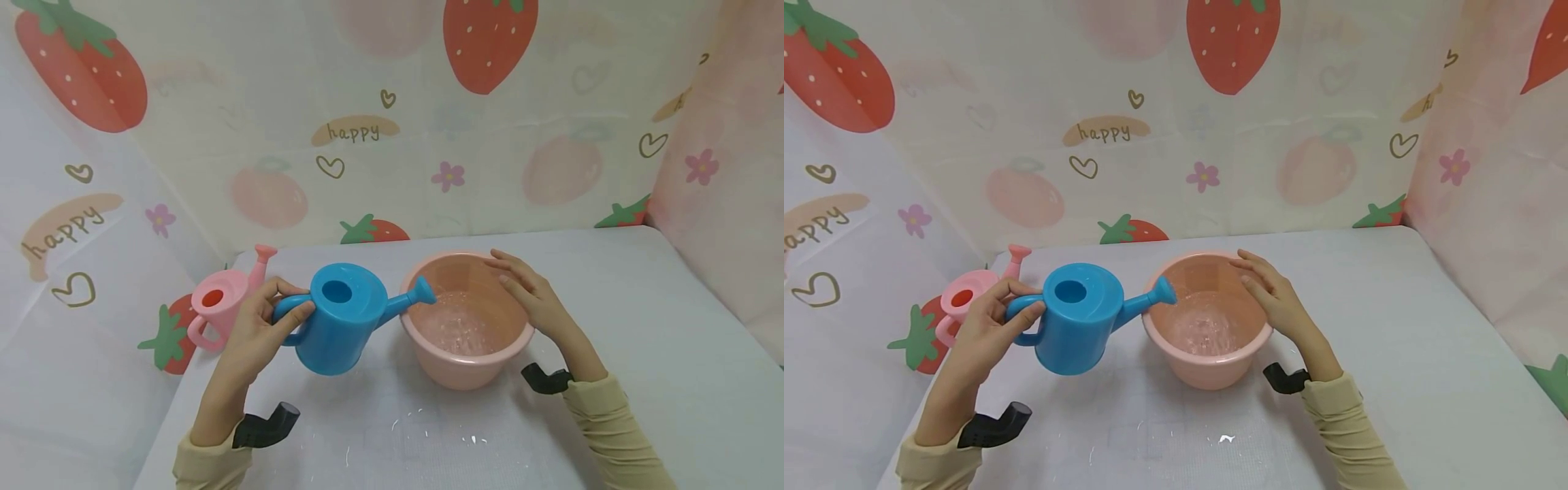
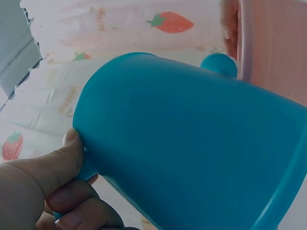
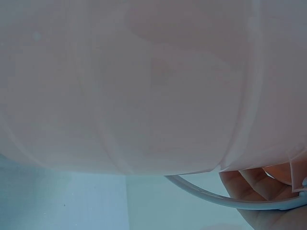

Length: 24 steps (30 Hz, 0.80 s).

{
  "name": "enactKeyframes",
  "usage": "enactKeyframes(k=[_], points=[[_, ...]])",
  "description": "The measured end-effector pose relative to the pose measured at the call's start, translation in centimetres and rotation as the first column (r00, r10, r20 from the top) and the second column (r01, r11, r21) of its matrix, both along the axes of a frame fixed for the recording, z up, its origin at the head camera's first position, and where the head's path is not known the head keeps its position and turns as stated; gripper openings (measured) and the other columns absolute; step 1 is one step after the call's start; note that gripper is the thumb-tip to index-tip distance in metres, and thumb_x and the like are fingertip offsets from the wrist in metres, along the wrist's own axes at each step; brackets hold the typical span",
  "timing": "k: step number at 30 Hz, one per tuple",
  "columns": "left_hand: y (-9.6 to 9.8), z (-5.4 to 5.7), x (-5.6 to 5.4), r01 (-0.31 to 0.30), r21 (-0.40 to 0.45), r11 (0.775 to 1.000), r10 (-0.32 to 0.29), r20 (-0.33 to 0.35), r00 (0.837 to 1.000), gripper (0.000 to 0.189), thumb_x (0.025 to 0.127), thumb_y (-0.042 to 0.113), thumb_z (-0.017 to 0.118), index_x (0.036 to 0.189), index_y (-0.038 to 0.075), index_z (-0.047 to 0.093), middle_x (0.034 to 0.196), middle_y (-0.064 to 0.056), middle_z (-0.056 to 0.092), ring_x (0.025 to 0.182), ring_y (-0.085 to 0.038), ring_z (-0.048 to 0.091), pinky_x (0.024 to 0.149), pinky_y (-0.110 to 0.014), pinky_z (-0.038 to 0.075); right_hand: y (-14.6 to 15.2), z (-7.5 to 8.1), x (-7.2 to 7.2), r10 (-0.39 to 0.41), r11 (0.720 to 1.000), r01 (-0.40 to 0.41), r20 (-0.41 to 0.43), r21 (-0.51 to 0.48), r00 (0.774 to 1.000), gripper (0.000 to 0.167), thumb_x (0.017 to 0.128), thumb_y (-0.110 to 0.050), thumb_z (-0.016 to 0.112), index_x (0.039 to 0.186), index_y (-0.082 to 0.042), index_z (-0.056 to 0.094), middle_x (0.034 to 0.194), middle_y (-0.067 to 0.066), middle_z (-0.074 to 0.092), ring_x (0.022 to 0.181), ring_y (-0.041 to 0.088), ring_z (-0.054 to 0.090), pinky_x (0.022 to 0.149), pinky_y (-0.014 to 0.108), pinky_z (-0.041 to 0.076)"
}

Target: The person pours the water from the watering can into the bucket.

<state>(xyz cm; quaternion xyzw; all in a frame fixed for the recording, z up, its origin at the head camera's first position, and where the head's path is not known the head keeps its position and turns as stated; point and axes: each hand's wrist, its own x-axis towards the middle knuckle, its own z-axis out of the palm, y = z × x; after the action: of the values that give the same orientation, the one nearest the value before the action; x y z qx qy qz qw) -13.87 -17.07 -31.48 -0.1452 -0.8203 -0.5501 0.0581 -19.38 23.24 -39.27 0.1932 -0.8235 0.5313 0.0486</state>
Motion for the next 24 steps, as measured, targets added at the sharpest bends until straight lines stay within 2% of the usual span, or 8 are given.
enactKeyframes(k=[10,17,24], points=[[-0.01,-0.27,-0.25,0.016,0.013,1.0,-0.016,-0.017,1.0,0.022,0.089,0.015,0.062,0.104,0.001,0.054,0.1,-0.005,0.066,0.097,-0.017,0.061,0.085,-0.06,0.046,-0.06,-0.02,-0.05,-0.002,1.0,0.002,-0.006,0.003,1.0,0.037,0.099,-0.018,0.042,0.135,-0.011,0.047,0.15,0.004,0.03,0.14,0.028,0.019,0.105,0.062,0.022],[-0.1,-0.79,-0.45,0.05,0.053,0.997,-0.048,-0.044,0.998,0.02,0.088,0.009,0.062,0.104,0.0,0.054,0.097,0.003,0.067,0.095,-0.014,0.063,0.086,-0.061,0.045,0.04,-0.25,-0.18,0.002,1.0,-0.002,-0.026,0.014,1.0,0.036,0.1,-0.018,0.041,0.135,-0.011,0.046,0.149,0.007,0.03,0.14,0.029,0.02,0.105,0.062,0.022],[-0.07,-0.71,-0.55,0.033,0.043,0.999,-0.032,-0.036,0.999,0.021,0.088,0.012,0.064,0.105,0.003,0.055,0.096,0.004,0.066,0.094,-0.014,0.063,0.084,-0.059,0.047,-0.1,-0.25,-0.24,0.002,1.0,-0.002,-0.032,0.018,0.999,0.036,0.099,-0.017,0.041,0.135,-0.011,0.047,0.149,0.007,0.031,0.14,0.029,0.02,0.105,0.062,0.022]])
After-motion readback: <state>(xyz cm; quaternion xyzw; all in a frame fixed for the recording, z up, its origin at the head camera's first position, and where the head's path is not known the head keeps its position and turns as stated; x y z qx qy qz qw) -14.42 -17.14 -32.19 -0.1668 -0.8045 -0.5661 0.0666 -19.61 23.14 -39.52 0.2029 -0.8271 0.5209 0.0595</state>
